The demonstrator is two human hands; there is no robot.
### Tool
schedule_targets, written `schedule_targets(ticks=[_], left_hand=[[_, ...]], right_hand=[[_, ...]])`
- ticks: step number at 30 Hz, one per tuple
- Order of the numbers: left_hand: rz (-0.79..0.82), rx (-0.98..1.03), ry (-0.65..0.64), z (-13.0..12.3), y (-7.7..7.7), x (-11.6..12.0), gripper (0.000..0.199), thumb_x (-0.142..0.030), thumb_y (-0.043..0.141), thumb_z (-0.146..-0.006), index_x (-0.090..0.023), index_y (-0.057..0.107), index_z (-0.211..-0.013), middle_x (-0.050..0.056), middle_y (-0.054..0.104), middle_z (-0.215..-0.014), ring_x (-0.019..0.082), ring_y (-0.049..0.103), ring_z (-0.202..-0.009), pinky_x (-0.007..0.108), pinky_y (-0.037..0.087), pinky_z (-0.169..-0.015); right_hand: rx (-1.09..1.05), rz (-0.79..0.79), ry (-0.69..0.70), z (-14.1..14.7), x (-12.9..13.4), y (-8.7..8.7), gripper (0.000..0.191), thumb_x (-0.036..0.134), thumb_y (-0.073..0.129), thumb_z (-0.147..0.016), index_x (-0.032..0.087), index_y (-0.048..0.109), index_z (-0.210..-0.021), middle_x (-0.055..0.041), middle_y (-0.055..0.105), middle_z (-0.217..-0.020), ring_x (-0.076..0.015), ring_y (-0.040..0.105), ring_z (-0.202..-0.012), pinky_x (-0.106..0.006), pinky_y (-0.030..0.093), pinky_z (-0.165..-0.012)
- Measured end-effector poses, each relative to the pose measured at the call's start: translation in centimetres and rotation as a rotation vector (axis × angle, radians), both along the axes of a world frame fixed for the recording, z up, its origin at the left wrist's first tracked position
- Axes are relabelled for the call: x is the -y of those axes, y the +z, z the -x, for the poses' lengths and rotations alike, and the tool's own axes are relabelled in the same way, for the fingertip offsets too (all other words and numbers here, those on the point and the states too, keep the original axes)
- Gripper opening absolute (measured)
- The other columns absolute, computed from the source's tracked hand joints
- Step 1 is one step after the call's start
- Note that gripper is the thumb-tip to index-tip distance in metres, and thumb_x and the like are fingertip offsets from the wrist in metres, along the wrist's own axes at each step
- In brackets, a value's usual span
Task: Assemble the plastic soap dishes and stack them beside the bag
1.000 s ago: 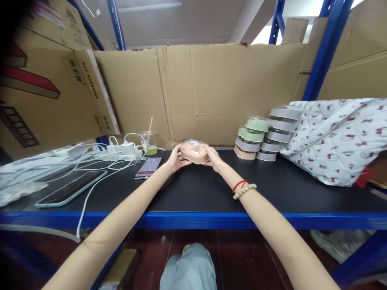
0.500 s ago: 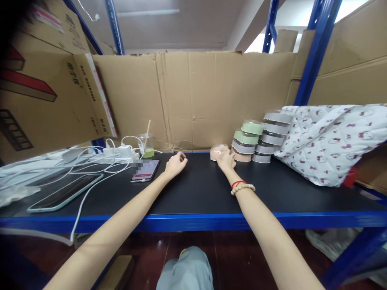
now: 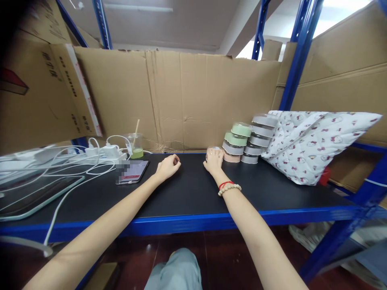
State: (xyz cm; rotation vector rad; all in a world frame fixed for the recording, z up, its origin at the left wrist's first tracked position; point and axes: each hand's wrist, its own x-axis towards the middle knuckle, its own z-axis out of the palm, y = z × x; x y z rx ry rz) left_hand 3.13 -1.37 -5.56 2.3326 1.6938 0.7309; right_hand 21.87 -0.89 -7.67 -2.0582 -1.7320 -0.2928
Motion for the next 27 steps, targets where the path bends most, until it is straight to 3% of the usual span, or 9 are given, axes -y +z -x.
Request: schedule_targets(ticks=[5,7,9,12,16,21,24,27], left_hand=[[-0.009,-0.012,-0.005,-0.1,0.0,0.1,0.013,-0.022,0.044,-0.084,-0.023,0.056,-0.090,0.004,0.064,-0.104,0.020,0.059,-0.101,0.030,0.042,-0.081],[-0.003,-0.022,-0.011,-0.1,0.0,0.1,0.014,-0.022,0.044,-0.084,-0.022,0.056,-0.091,0.005,0.064,-0.105,0.021,0.059,-0.101,0.030,0.042,-0.082],[-0.002,-0.028,-0.012,-0.1,0.0,0.1,0.014,-0.023,0.043,-0.085,-0.022,0.056,-0.091,0.005,0.064,-0.107,0.021,0.059,-0.101,0.031,0.042,-0.082],[-0.002,-0.032,-0.014,-0.1,0.0,0.1,0.015,-0.023,0.043,-0.085,-0.021,0.056,-0.092,0.006,0.064,-0.107,0.022,0.059,-0.101,0.031,0.043,-0.082],[-0.011,-0.026,0.003,-0.2,-0.1,0.0,0.021,-0.024,0.043,-0.085,-0.022,0.055,-0.102,0.006,0.063,-0.110,0.022,0.059,-0.105,0.031,0.043,-0.084],[-0.004,0.031,0.021,-0.2,-0.2,-0.1,0.036,-0.027,0.043,-0.086,-0.021,0.049,-0.121,0.011,0.056,-0.125,0.025,0.054,-0.115,0.034,0.044,-0.091],[0.046,0.062,0.021,-0.1,-0.1,-0.1,0.044,-0.027,0.041,-0.086,-0.017,0.045,-0.129,0.014,0.051,-0.132,0.026,0.051,-0.120,0.036,0.041,-0.097],[0.067,0.081,-0.026,-0.1,0.0,0.0,0.047,-0.029,0.042,-0.086,-0.017,0.043,-0.132,0.014,0.053,-0.132,0.026,0.050,-0.122,0.035,0.040,-0.099]], right_hand=[[-0.135,-0.074,-0.112,0.3,0.6,0.6,0.050,0.026,0.055,-0.080,0.016,0.045,-0.127,-0.0182,0.032,-0.141,-0.0336,0.024,-0.134,-0.052,0.019,-0.106],[-0.158,-0.012,-0.112,0.4,0.8,0.8,0.058,0.027,0.058,-0.079,0.018,0.040,-0.134,-0.0174,0.027,-0.145,-0.0363,0.016,-0.137,-0.054,0.019,-0.106],[-0.135,0.068,-0.097,0.6,1.0,1.0,0.061,0.028,0.062,-0.077,0.018,0.041,-0.134,-0.0170,0.030,-0.143,-0.0380,0.020,-0.135,-0.054,0.021,-0.105],[-0.055,0.078,-0.008,1.0,1.3,1.2,0.056,0.029,0.064,-0.076,0.019,0.047,-0.129,-0.0152,0.039,-0.136,-0.0349,0.034,-0.126,-0.050,0.029,-0.102],[-0.023,0.020,0.191,2.3,1.5,1.3,0.049,0.030,0.066,-0.074,0.022,0.054,-0.120,-0.0119,0.047,-0.124,-0.0289,0.042,-0.115,-0.041,0.039,-0.094],[-0.059,-0.043,0.390,4.3,1.5,1.4,0.029,0.039,0.060,-0.079,0.020,0.062,-0.101,-0.0089,0.052,-0.107,-0.0238,0.048,-0.107,-0.038,0.038,-0.093],[-0.122,-0.047,0.399,4.8,1.5,1.3,0.039,0.041,0.063,-0.076,0.022,0.061,-0.109,-0.0100,0.048,-0.118,-0.0254,0.046,-0.115,-0.041,0.036,-0.098],[-0.286,0.056,0.304,4.5,1.5,1.0,0.060,0.047,0.065,-0.073,0.026,0.051,-0.128,-0.0133,0.035,-0.137,-0.0304,0.045,-0.122,-0.044,0.036,-0.099]])
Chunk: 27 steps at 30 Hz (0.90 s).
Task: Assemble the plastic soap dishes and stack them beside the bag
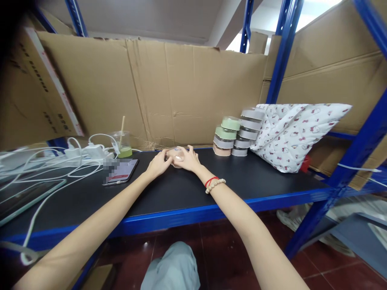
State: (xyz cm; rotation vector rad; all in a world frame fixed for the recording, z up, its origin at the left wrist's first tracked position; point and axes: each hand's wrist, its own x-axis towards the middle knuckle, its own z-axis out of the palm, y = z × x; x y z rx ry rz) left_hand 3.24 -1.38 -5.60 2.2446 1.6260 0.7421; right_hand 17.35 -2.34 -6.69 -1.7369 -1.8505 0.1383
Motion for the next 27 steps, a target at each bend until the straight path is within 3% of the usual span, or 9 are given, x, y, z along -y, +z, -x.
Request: schedule_targets(ticks=[3,7,10,13,18,23,27], left_hand=[[-0.030,0.030,-0.082,0.0,-0.1,-0.2,0.047,-0.029,0.045,-0.085,-0.020,0.044,-0.132,0.011,0.055,-0.131,0.025,0.049,-0.123,0.034,0.038,-0.101],[-0.072,0.103,-0.163,-0.1,-0.7,-0.8,0.051,-0.034,0.047,-0.084,-0.022,0.043,-0.134,0.009,0.049,-0.138,0.023,0.044,-0.129,0.033,0.031,-0.107],[-0.028,0.103,-0.159,-0.1,-1.1,-1.2,0.065,-0.044,0.052,-0.082,-0.022,0.034,-0.141,0.012,0.041,-0.144,0.025,0.036,-0.134,0.038,0.027,-0.109],[-0.001,-0.009,-0.173,-0.1,-1.3,-1.4,0.074,-0.047,0.063,-0.073,-0.027,0.036,-0.139,0.011,0.035,-0.148,0.031,0.032,-0.136,0.046,0.027,-0.108],[0.023,-0.157,-0.169,0.1,-1.3,-1.2,0.048,-0.044,0.062,-0.076,-0.025,0.056,-0.120,0.010,0.037,-0.143,0.031,0.035,-0.133,0.046,0.029,-0.107],[0.045,-0.133,-0.100,0.1,-1.0,-0.9,0.054,-0.046,0.064,-0.073,-0.022,0.055,-0.120,0.013,0.035,-0.143,0.033,0.045,-0.126,0.043,0.028,-0.108],[0.054,-0.070,-0.066,0.0,-0.8,-0.7,0.052,-0.045,0.066,-0.072,-0.020,0.056,-0.115,0.016,0.048,-0.131,0.033,0.049,-0.122,0.042,0.030,-0.105]], right_hand=[[-0.104,0.121,-0.009,-0.5,-0.3,-0.3,0.066,0.051,0.063,-0.074,0.029,0.047,-0.134,-0.0142,0.035,-0.140,-0.0324,0.049,-0.119,-0.044,0.038,-0.099],[-0.196,0.111,0.042,-0.9,-1.1,-0.6,0.060,0.055,0.056,-0.079,0.030,0.047,-0.133,-0.0114,0.048,-0.130,-0.0283,0.049,-0.118,-0.041,0.039,-0.099],[-0.304,0.078,0.044,-0.8,-1.5,-0.8,0.059,0.057,0.048,-0.084,0.028,0.044,-0.135,-0.0103,0.052,-0.125,-0.0244,0.051,-0.115,-0.040,0.040,-0.097],[-0.298,0.020,-0.116,-0.9,-1.4,-0.6,0.058,0.056,0.049,-0.084,0.030,0.044,-0.135,-0.0114,0.048,-0.128,-0.0260,0.050,-0.117,-0.043,0.037,-0.100],[-0.147,0.077,-0.423,-2.3,-0.9,-0.4,0.059,0.052,0.059,-0.079,0.026,0.049,-0.131,-0.0175,0.042,-0.127,-0.0350,0.048,-0.119,-0.048,0.031,-0.102],[-0.062,0.090,-0.500,-3.3,-1.2,-1.1,0.049,0.043,0.058,-0.082,0.023,0.054,-0.126,-0.0191,0.045,-0.122,-0.0369,0.046,-0.118,-0.051,0.032,-0.099],[-0.013,0.065,-0.487,-3.1,-0.9,-0.7,0.043,0.027,0.053,-0.085,0.016,0.054,-0.127,-0.0226,0.042,-0.129,-0.0369,0.039,-0.125,-0.051,0.028,-0.103]])
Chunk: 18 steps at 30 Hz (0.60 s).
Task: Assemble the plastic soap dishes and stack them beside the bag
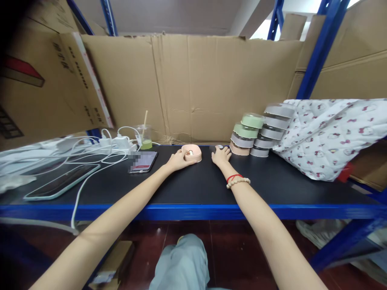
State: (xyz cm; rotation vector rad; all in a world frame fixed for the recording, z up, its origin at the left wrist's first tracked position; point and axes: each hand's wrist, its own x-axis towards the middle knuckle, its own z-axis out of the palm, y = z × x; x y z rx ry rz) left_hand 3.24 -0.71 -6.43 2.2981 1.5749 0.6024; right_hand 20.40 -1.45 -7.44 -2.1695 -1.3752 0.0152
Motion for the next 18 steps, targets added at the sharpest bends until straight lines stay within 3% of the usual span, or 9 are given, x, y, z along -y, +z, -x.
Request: schedule_targets(ticks=[2,5,9,11,14,18], left_hand=[[-0.004,0.017,0.001,0.0,0.0,0.0,0.052,-0.045,0.067,-0.071,-0.018,0.056,-0.114,0.018,0.052,-0.128,0.033,0.050,-0.121,0.042,0.031,-0.104],[-0.021,-0.014,-0.005,-0.1,0.0,0.1,0.057,-0.047,0.065,-0.073,-0.014,0.052,-0.118,0.020,0.053,-0.127,0.033,0.049,-0.121,0.042,0.032,-0.104],[-0.068,-0.106,-0.060,-0.1,0.0,0.0,0.058,-0.038,0.061,-0.077,-0.015,0.044,-0.126,0.016,0.054,-0.126,0.029,0.051,-0.120,0.038,0.036,-0.101],[-0.093,-0.138,-0.072,-0.1,0.0,0.0,0.057,-0.033,0.059,-0.077,-0.016,0.041,-0.128,0.014,0.055,-0.125,0.027,0.052,-0.118,0.037,0.037,-0.100],[-0.125,-0.155,-0.090,-0.2,0.0,0.0,0.055,-0.032,0.059,-0.078,-0.017,0.041,-0.128,0.012,0.055,-0.125,0.024,0.052,-0.118,0.035,0.037,-0.100],[-0.117,-0.168,-0.090,-0.3,0.0,0.2,0.056,-0.034,0.059,-0.079,-0.015,0.040,-0.129,0.013,0.055,-0.127,0.025,0.051,-0.120,0.035,0.036,-0.101]], right_hand=[[0.002,-0.065,0.074,0.3,0.2,0.4,0.044,0.029,0.052,-0.086,0.017,0.053,-0.128,-0.0205,0.040,-0.133,-0.0343,0.037,-0.128,-0.049,0.027,-0.106],[-0.029,-0.155,0.290,1.3,0.1,0.5,0.050,0.040,0.053,-0.085,0.021,0.051,-0.131,-0.0153,0.039,-0.136,-0.0295,0.040,-0.128,-0.044,0.031,-0.107],[-0.022,-0.043,0.590,3.1,0.0,0.1,0.061,0.049,0.058,-0.079,0.027,0.048,-0.135,-0.0097,0.043,-0.136,-0.0273,0.043,-0.127,-0.042,0.036,-0.105],[0.000,0.053,0.592,3.7,0.1,0.0,0.061,0.051,0.059,-0.077,0.030,0.049,-0.134,-0.0079,0.044,-0.137,-0.0280,0.047,-0.123,-0.043,0.038,-0.104],[0.007,0.162,0.445,3.9,0.4,0.3,0.059,0.056,0.055,-0.080,0.029,0.053,-0.132,-0.0104,0.044,-0.138,-0.0303,0.051,-0.120,-0.044,0.038,-0.103],[0.006,0.162,0.445,3.6,0.6,0.8,0.055,0.057,0.054,-0.081,0.028,0.058,-0.127,-0.0089,0.050,-0.135,-0.0284,0.053,-0.119,-0.039,0.040,-0.100]])
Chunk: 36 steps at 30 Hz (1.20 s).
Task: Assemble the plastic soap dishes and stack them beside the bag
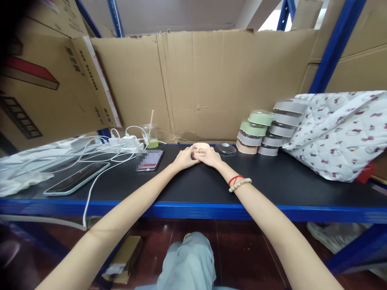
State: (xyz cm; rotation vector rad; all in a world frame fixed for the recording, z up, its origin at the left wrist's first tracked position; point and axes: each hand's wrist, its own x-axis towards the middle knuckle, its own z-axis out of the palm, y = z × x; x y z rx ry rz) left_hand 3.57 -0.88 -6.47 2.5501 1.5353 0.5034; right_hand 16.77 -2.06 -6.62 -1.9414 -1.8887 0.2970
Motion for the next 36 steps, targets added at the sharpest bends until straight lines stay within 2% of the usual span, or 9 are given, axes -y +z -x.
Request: schedule_targets(ticks=[5,13,16,19,22,27,32,36], left_hand=[[0.093,0.078,0.079,0.1,0.0,-0.2,0.080,-0.045,0.059,-0.079,-0.012,0.023,-0.142,0.018,0.046,-0.138,0.029,0.046,-0.127,0.038,0.034,-0.103],[0.125,0.140,0.090,0.6,-0.2,-1.0,0.097,-0.053,0.059,-0.076,-0.016,0.007,-0.148,0.017,0.045,-0.140,0.031,0.043,-0.129,0.043,0.030,-0.105],[0.113,0.061,0.086,0.7,-0.2,-0.9,0.082,-0.050,0.048,-0.084,-0.020,0.008,-0.149,0.016,0.048,-0.137,0.029,0.044,-0.128,0.044,0.031,-0.104],[0.108,-0.059,0.112,0.7,-0.1,-0.7,0.054,-0.041,0.035,-0.091,-0.023,0.033,-0.143,0.014,0.049,-0.137,0.027,0.043,-0.129,0.043,0.030,-0.104],[0.107,-0.118,0.165,0.7,0.2,-0.3,0.046,-0.039,0.033,-0.093,-0.019,0.049,-0.131,0.014,0.049,-0.136,0.026,0.043,-0.128,0.041,0.029,-0.105],[0.058,-0.119,0.304,1.2,0.4,-0.3,0.049,-0.037,0.033,-0.093,-0.008,0.047,-0.130,0.019,0.053,-0.130,0.027,0.049,-0.122,0.039,0.032,-0.103],[0.096,-0.092,0.220,1.7,-0.2,-1.2,0.045,-0.030,0.030,-0.092,-0.016,0.044,-0.133,0.011,0.046,-0.140,0.023,0.042,-0.129,0.038,0.031,-0.105],[0.116,-0.058,0.203,1.7,-0.2,-1.6,0.047,-0.029,0.032,-0.090,-0.015,0.041,-0.135,0.014,0.047,-0.139,0.025,0.041,-0.131,0.042,0.030,-0.106]], right_hand=[[-0.042,-0.076,0.055,0.1,0.0,0.1,0.045,0.053,0.056,-0.081,0.029,0.065,-0.118,-0.0029,0.059,-0.126,-0.0258,0.057,-0.115,-0.036,0.044,-0.096],[-0.172,-0.077,-0.011,0.2,0.1,0.4,0.044,0.051,0.048,-0.087,0.021,0.069,-0.111,-0.0066,0.065,-0.115,-0.0248,0.058,-0.113,-0.031,0.045,-0.092],[-0.183,-0.100,-0.064,0.0,0.0,0.4,0.045,0.050,0.047,-0.089,0.021,0.066,-0.116,-0.0069,0.064,-0.118,-0.0239,0.057,-0.114,-0.030,0.045,-0.092],[-0.096,-0.117,-0.157,-0.4,0.0,0.3,0.046,0.051,0.052,-0.085,0.023,0.064,-0.120,-0.0090,0.060,-0.124,-0.0263,0.057,-0.115,-0.033,0.045,-0.093],[-0.021,-0.104,-0.224,-0.9,0.1,0.3,0.047,0.052,0.049,-0.087,0.023,0.063,-0.121,-0.0121,0.057,-0.126,-0.0274,0.057,-0.113,-0.035,0.043,-0.095],[0.088,-0.089,-0.250,-1.4,0.3,0.2,0.040,0.042,0.052,-0.088,0.022,0.063,-0.121,-0.0139,0.053,-0.126,-0.0273,0.052,-0.117,-0.036,0.039,-0.099],[0.126,-0.081,-0.138,-1.5,0.0,-0.2,0.047,0.036,0.052,-0.087,0.022,0.051,-0.133,-0.0127,0.047,-0.131,-0.0249,0.048,-0.121,-0.035,0.039,-0.099],[0.124,-0.132,-0.152,-1.7,0.0,-0.3,0.042,0.034,0.048,-0.089,0.023,0.052,-0.129,-0.0114,0.048,-0.129,-0.0240,0.047,-0.120,-0.036,0.038,-0.099]])
